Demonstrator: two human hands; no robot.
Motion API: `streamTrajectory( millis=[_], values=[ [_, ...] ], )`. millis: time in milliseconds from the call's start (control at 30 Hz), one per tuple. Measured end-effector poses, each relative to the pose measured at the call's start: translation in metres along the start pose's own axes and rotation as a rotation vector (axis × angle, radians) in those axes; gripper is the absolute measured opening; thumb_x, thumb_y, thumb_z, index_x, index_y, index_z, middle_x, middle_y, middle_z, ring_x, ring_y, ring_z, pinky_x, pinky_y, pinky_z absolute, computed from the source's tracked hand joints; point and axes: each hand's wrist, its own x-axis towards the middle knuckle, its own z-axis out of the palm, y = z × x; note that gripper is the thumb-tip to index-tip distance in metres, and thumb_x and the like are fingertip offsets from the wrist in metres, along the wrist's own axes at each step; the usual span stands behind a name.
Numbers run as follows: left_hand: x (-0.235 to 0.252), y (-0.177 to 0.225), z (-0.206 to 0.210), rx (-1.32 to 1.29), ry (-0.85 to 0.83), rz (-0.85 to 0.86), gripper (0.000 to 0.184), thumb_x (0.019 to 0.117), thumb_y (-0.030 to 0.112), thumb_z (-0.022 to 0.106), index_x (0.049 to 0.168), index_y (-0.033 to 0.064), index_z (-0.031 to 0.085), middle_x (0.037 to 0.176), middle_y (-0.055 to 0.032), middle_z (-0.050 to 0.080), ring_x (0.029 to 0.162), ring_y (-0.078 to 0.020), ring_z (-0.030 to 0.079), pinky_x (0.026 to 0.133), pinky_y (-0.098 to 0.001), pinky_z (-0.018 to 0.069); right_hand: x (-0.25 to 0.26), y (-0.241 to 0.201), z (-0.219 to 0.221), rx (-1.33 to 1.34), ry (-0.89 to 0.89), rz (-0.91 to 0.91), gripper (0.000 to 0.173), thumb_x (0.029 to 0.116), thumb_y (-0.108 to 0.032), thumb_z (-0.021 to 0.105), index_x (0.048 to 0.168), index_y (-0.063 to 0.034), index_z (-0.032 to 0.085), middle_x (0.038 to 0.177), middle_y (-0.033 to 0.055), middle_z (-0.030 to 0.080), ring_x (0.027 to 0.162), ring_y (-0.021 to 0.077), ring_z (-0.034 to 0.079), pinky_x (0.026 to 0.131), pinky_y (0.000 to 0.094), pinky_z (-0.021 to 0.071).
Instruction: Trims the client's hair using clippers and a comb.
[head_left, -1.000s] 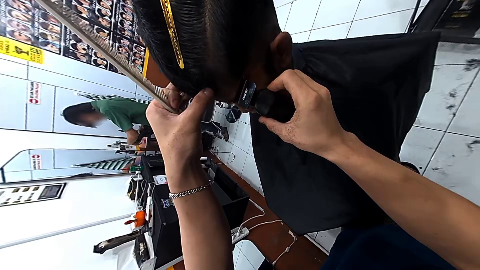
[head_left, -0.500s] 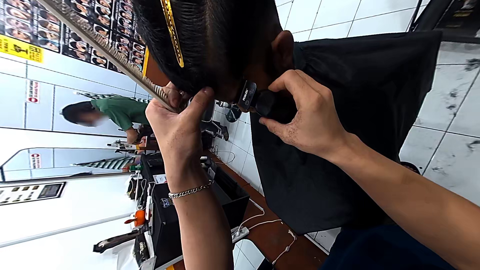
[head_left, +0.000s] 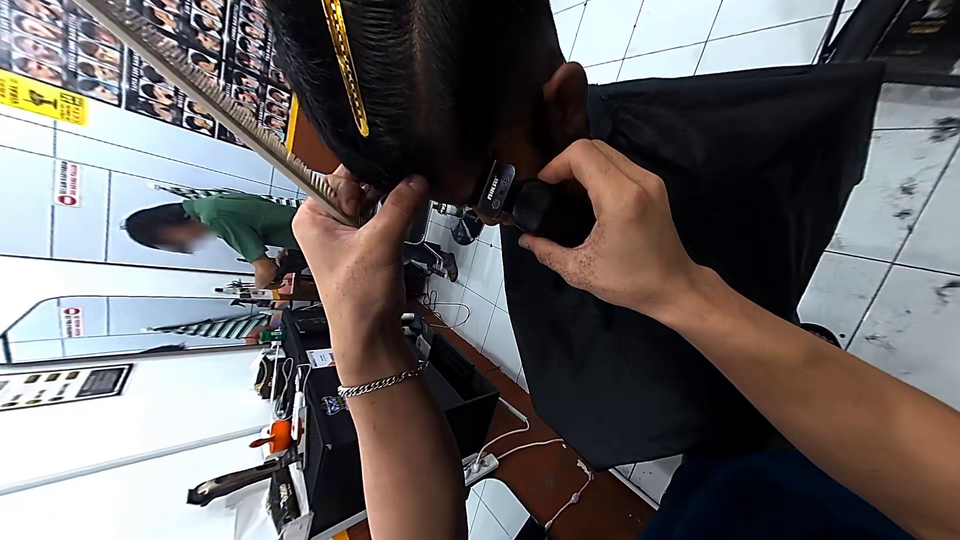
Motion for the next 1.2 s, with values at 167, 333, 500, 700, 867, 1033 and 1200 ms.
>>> streamTrajectory(
  millis=[167,333,500,700,867,1033,1200],
  values=[
    [0.0012,-0.0005,-0.0007,0.005,0.007,-0.005,0.019,0.0910,0.012,0.076,0.099,0.0216,0.062,0.092,0.0123,0.072,0.087,-0.0014,0.071,0.079,-0.0212,0.0607,0.0025,0.0005,-0.0001,-0.001,-0.009,0.012,0.039,0.0780,-0.023,0.084,0.107,-0.0030,0.067,0.099,0.0105,0.067,0.092,0.0211,0.068,0.076,0.0341,0.0566],
    [-0.0033,-0.0045,-0.0048,-0.050,0.021,0.016,0.021,0.0878,0.008,0.078,0.097,0.0188,0.064,0.090,0.0077,0.073,0.082,-0.0061,0.071,0.074,-0.0238,0.0615,0.0010,0.0002,0.0003,0.006,-0.002,0.007,0.039,0.0782,-0.023,0.084,0.107,-0.0022,0.067,0.099,0.0111,0.068,0.092,0.0210,0.068,0.076,0.0338,0.0571],
    [-0.0025,-0.0036,-0.0047,-0.036,0.017,0.010,0.021,0.0882,0.008,0.078,0.095,0.0199,0.062,0.089,0.0088,0.071,0.081,-0.0044,0.069,0.074,-0.0230,0.0603,0.0009,0.0015,-0.0008,0.004,0.002,0.016,0.039,0.0783,-0.023,0.084,0.107,-0.0020,0.067,0.098,0.0113,0.067,0.092,0.0215,0.068,0.075,0.0341,0.0570],
    [-0.0025,-0.0040,-0.0047,-0.046,0.007,0.013,0.020,0.0886,0.008,0.078,0.095,0.0198,0.063,0.090,0.0085,0.072,0.083,-0.0049,0.071,0.075,-0.0236,0.0609,0.0022,0.0007,-0.0014,0.005,0.001,0.018,0.040,0.0775,-0.023,0.084,0.107,-0.0020,0.067,0.099,0.0113,0.067,0.091,0.0213,0.068,0.075,0.0341,0.0572],
    [-0.0021,-0.0033,-0.0040,-0.046,0.007,0.013,0.020,0.0881,0.008,0.078,0.097,0.0190,0.064,0.089,0.0084,0.072,0.082,-0.0049,0.070,0.074,-0.0229,0.0607,0.0003,0.0015,-0.0014,0.009,0.008,0.021,0.039,0.0781,-0.023,0.084,0.107,-0.0021,0.067,0.099,0.0110,0.068,0.091,0.0205,0.068,0.074,0.0334,0.0572],
    [-0.0021,-0.0029,-0.0036,-0.038,0.001,0.015,0.019,0.0889,0.008,0.077,0.099,0.0189,0.065,0.091,0.0083,0.072,0.084,-0.0053,0.071,0.075,-0.0234,0.0608,0.0012,0.0015,-0.0022,0.012,0.004,0.033,0.039,0.0782,-0.023,0.083,0.107,-0.0024,0.067,0.098,0.0107,0.067,0.090,0.0203,0.068,0.075,0.0334,0.0568],
    [-0.0022,-0.0020,-0.0039,-0.017,-0.006,0.008,0.019,0.0896,0.011,0.078,0.100,0.0200,0.065,0.090,0.0098,0.072,0.082,-0.0038,0.070,0.074,-0.0224,0.0606,0.0007,0.0002,-0.0023,0.023,0.010,0.033,0.039,0.0781,-0.023,0.084,0.107,-0.0022,0.067,0.097,0.0107,0.067,0.090,0.0201,0.068,0.074,0.0327,0.0568]
  ],
)
